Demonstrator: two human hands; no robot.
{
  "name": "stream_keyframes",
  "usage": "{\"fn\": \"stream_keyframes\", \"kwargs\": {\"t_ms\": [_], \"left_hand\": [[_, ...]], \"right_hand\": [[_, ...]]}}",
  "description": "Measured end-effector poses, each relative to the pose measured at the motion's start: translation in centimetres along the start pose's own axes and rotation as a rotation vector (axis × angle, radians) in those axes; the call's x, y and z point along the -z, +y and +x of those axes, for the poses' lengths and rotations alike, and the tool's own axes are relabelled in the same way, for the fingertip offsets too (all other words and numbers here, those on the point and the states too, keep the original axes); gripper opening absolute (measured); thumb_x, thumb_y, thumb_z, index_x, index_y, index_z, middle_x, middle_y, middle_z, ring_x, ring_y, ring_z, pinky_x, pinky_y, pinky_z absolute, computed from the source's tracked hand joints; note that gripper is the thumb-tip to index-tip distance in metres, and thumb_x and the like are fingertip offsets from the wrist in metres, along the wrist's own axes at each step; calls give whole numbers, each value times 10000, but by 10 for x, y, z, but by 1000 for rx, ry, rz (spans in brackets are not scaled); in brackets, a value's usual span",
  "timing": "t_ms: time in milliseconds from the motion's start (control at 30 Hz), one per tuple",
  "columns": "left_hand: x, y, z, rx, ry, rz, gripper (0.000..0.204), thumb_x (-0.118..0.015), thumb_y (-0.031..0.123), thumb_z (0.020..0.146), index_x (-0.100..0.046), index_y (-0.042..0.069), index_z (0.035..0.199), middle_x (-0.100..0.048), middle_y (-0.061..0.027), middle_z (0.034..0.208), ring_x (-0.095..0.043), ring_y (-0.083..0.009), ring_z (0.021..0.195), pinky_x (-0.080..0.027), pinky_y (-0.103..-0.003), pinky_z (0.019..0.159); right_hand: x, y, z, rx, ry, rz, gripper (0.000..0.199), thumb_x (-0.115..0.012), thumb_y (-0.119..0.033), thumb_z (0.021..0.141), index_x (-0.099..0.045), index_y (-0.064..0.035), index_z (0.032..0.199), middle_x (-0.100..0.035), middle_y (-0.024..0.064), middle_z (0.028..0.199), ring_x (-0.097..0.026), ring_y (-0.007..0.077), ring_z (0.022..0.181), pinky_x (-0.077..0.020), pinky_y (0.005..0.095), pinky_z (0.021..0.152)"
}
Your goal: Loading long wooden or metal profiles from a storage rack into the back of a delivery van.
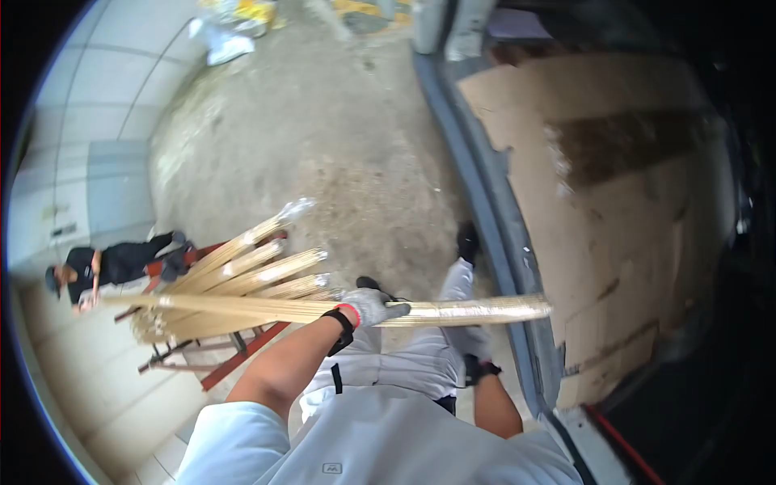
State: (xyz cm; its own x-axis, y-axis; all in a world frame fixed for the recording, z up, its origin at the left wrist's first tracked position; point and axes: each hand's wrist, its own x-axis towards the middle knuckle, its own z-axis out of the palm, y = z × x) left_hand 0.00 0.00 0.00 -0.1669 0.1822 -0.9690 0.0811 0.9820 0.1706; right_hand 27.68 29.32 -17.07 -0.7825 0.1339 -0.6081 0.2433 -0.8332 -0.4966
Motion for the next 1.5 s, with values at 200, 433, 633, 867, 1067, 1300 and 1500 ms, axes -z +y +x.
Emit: {"fn": "stream_keyframes", "kwargs": {"t_ms": [200, 433, 633, 867, 1067, 1300, 1500], "left_hand": [[-41, -109, -24, 76, 186, -75, 792, -436, 785, 815, -718, 147, 1189, -690, -170, 1173, -643, -352, 1093, -494, -431, 961], [-56, -177, -67, 63, 258, -181, 784, -446, 746, 821, -691, 123, 1230, -683, -177, 1189, -646, -334, 1099, -498, -432, 966], [-82, -263, -109, 170, 315, -276, 791, -441, 743, 826, -703, 97, 1199, -698, -182, 1150, -654, -335, 1082, -503, -423, 958], [-125, -378, -136, 187, 483, -329, 760, -423, 712, 869, -761, 35, 939, -721, -190, 981, -680, -359, 940, -534, -452, 836], [-200, -407, -172, 240, 1009, -557, 488, -539, 489, 908, -725, 40, 946, -717, -165, 933, -680, -346, 906, -525, -459, 805], [-352, -346, -238, 99, 1153, -1292, 302, -532, 336, 965, -672, 76, 1024, -690, -199, 981, -640, -407, 947, -506, -475, 830], [-491, -317, -201, 408, 952, -1836, 399, -514, 400, 983, -682, 51, 1075, -720, -163, 939, -689, -313, 874, -526, -409, 808]], "right_hand": [[-128, -90, 60, -55, -39, 179, 723, -502, -638, 927, -543, -50, 1347, -526, 168, 1405, -509, 342, 1276, -352, 519, 1111], [-165, -51, 101, -1146, -241, -979, 606, -655, -515, 904, -632, -11, 1240, -701, 166, 1062, -687, 232, 940, -545, 360, 851], [-308, 12, 67, -1272, -896, -1742, 447, -795, -186, 803, -613, 39, 1145, -716, 109, 888, -697, 185, 697, -573, 312, 653], [-399, 99, 9, -1012, -1003, -1831, 325, -776, -202, 773, -664, 15, 989, -711, 94, 767, -676, 149, 606, -540, 287, 557], [-413, 192, -21, -927, -1028, -2016, 300, -775, -238, 765, -687, -6, 934, -706, 97, 718, -670, 138, 588, -523, 284, 528], [-397, 267, -17, -1087, -1032, -2016, 347, -802, -281, 729, -712, 11, 894, -709, 74, 717, -663, 132, 575, -519, 275, 535], [-402, 306, 9, -764, -1214, -2041, 313, -799, -243, 732, -723, 21, 881, -710, 90, 753, -676, 163, 630, -539, 311, 563]]}}
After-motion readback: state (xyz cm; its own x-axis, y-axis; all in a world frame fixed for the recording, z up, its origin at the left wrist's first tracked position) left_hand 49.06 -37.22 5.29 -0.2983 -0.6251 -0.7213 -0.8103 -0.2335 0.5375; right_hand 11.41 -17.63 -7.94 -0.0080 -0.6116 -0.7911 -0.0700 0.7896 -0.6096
